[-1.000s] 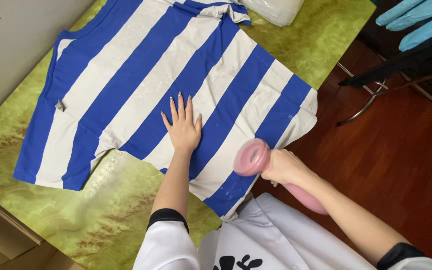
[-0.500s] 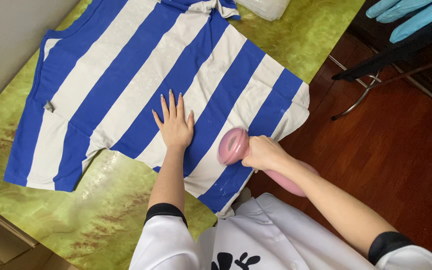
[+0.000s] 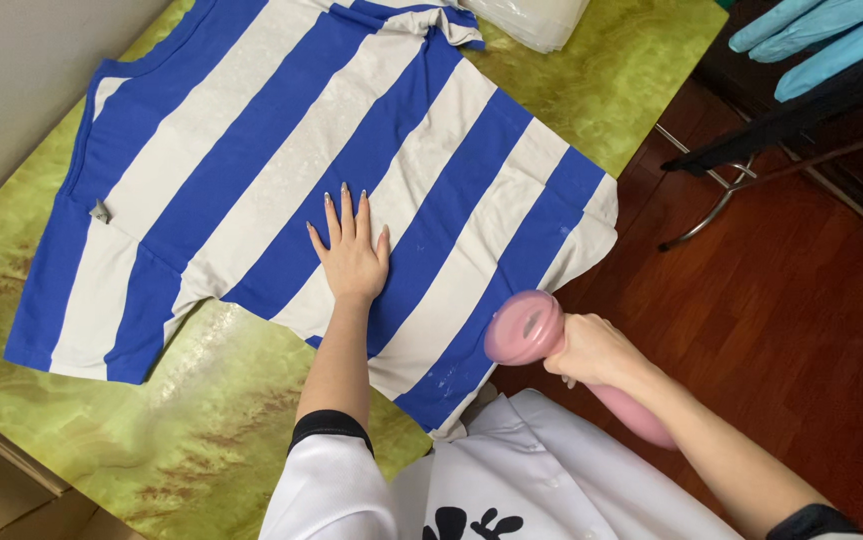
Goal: The person irons a blue and white striped t-shirt on a table using a pink handheld steamer, then folds the shirt neatly into a compact rectangle.
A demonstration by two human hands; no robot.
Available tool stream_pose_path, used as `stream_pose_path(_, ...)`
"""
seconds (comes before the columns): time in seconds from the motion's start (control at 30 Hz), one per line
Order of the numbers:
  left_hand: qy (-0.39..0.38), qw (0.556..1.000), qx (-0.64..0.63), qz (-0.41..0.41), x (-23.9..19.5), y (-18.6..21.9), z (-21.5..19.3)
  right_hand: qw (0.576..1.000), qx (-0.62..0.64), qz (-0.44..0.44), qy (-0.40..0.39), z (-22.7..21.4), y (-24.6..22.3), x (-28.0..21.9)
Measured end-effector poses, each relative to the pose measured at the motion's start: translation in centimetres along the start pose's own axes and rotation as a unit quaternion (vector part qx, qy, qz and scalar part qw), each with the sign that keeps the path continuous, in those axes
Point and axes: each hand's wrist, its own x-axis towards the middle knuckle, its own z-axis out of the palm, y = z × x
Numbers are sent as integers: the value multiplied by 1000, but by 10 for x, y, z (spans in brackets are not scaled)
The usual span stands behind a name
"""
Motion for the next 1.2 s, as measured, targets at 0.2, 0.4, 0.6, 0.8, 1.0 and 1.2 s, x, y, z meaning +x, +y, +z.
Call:
stream_pose_path(0.2,-5,1000,7,-5,1,0,0,995,24,-86,36,-8,-53,30)
stream_pose_path(0.4,11,1000,-8,4,2,-3,5,996,31,-78,18,3,-52,25)
stream_pose_path(0.6,29,999,-34,19,0,-5,0,999,-25,-11,-29,-1,0,17)
stream_pose_path(0.8,35,997,-75,10,15,-14,-6,997,-33,-61,30,-47,-71,29)
stream_pose_path(1.0,76,994,-75,-34,51,-45,-13,980,-22,-165,110,-81,-181,75)
stream_pose_path(1.2,83,994,-45,-55,66,-66,-8,977,-73,-151,134,-81,-256,143)
